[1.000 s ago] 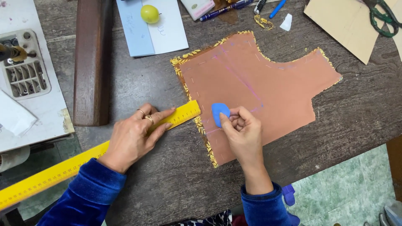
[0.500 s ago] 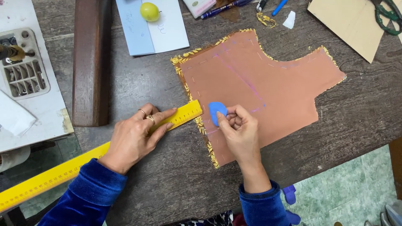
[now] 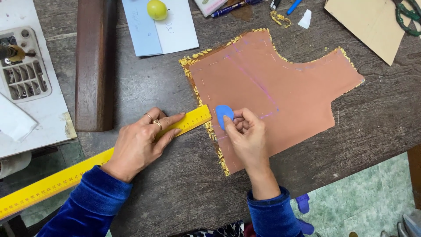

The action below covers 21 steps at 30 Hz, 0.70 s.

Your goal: The person uses scissors to cut a piece of brown fabric with a gold patterned border along a marked line. After cutting, the person uses a yellow ruler and a blue marking tool to draw straight lines on the fabric.

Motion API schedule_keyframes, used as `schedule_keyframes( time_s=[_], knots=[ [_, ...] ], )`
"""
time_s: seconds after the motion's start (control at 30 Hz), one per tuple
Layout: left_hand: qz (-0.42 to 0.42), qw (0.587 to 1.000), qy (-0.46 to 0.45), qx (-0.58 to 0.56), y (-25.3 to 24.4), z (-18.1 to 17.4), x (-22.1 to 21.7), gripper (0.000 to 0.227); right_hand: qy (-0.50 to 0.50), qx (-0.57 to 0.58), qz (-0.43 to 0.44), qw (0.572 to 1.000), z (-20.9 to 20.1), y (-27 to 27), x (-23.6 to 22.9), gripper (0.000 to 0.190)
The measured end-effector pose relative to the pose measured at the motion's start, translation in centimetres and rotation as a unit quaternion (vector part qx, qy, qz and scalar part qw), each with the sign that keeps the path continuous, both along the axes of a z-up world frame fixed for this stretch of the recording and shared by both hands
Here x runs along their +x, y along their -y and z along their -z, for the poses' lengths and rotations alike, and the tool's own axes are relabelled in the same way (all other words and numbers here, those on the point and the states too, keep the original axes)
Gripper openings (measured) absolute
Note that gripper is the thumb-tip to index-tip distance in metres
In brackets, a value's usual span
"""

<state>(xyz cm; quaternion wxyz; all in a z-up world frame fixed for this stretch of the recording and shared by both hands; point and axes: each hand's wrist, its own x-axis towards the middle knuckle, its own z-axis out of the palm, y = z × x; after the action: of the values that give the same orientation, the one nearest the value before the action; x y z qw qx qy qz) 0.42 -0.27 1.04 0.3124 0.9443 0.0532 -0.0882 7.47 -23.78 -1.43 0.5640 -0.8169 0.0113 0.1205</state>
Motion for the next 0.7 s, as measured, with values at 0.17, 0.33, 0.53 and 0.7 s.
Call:
schedule_keyframes(
  time_s=[0.17, 0.33, 0.53, 0.7],
  knots=[
    [0.003, 1.0, 0.001, 0.007, 0.1, -0.2, 0.2, 0.03, 0.022, -0.018, -0.012, 1.0, -0.3, -0.2, 0.1, 0.004],
    [0.001, 1.0, -0.004, 0.004, 0.0, -0.2, 0.2, 0.03, 0.051, -0.028, -0.026, 0.998, -0.7, -0.7, 0.1, 0.004],
    [0.0, 1.0, -0.006, -0.001, 0.0, -0.1, 0.2, 0.03, 0.061, -0.041, -0.037, 0.997, -0.9, -0.8, 0.1, 0.005],
    [-0.001, 1.0, -0.004, 0.002, 0.0, -0.1, 0.2, 0.03, 0.067, -0.044, -0.043, 0.996, -1.1, -1.0, 0.1, 0.005]
  ],
)
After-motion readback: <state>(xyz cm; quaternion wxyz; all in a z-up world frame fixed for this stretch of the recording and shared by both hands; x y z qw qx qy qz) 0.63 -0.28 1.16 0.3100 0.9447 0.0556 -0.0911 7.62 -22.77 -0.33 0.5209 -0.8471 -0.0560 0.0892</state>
